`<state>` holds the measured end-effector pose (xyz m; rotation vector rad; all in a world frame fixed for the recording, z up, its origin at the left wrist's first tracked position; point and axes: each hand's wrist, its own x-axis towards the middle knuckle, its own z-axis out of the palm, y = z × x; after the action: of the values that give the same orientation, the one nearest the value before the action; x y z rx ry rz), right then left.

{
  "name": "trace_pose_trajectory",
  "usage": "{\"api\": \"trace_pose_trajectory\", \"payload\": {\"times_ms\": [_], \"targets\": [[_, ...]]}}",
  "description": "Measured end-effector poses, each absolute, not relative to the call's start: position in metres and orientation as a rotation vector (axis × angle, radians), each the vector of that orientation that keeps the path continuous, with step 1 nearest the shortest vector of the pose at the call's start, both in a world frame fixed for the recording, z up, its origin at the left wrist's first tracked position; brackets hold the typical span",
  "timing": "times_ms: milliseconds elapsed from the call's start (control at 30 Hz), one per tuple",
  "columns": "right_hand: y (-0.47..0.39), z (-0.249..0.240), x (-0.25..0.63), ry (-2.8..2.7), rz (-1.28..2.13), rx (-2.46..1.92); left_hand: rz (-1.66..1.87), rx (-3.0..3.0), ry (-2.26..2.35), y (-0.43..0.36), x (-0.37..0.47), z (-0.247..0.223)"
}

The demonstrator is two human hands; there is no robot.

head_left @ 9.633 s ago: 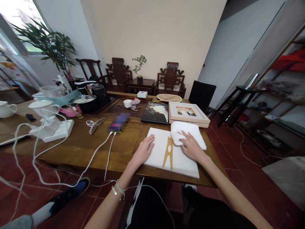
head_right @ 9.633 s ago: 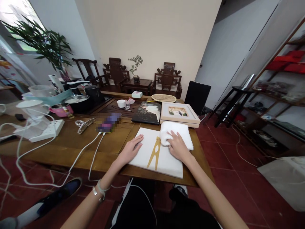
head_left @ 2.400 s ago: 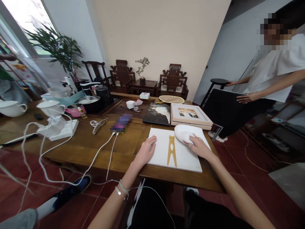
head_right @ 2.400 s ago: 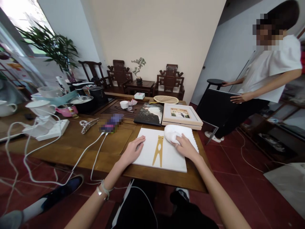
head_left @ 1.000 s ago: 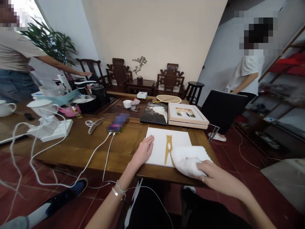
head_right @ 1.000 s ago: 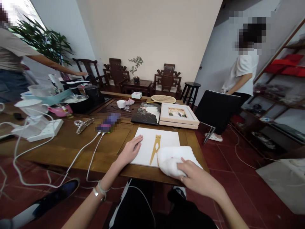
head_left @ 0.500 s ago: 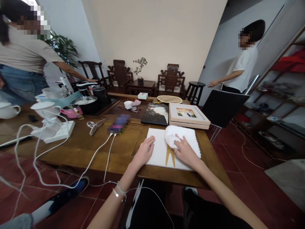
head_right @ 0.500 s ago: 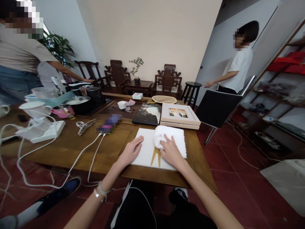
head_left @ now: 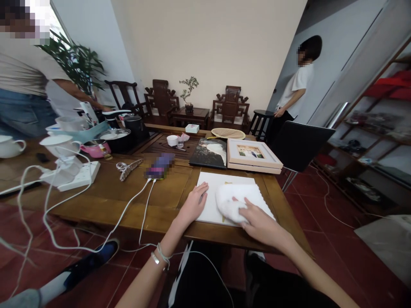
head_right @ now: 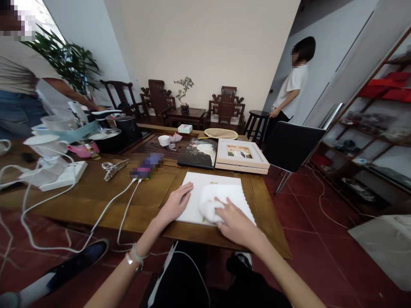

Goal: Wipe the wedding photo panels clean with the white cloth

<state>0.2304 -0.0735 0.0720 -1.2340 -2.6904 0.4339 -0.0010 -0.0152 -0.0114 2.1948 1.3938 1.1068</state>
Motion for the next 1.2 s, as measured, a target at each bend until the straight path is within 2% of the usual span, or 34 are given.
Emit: {"api": "trace_pose_trajectory", "payload": {"times_ms": [200, 367, 567, 733, 1033, 1200], "targets": [[-0.023, 0.049, 0.212, -2.517, 0.165, -1.304, 1.111, 2.175, 1.374, -0.015, -0.002, -0.012], [-0.046, 0.042, 0.206, -2.602, 0.129, -1.232, 1.121, 2.177, 1.365, -0.015, -0.002, -0.012], [-0.095, 0.065, 0.222, -2.756, 0.391, -1.081, 1.105, 2.189, 1.387, -0.014, -0.001, -0.012], [-0.083, 0.082, 0.236, -2.763, 0.555, -1.184, 1.129, 2.174, 1.366, -0.014, -0.002, -0.013], [0.004, 0.056, 0.206, -2.546, 0.148, -1.341, 1.095, 2.142, 1.385, -0.016, -0.001, -0.005], [-0.013, 0.055, 0.186, -2.626, 0.145, -1.191, 1.212, 2.077, 1.325, -0.021, -0.002, 0.003]]}}
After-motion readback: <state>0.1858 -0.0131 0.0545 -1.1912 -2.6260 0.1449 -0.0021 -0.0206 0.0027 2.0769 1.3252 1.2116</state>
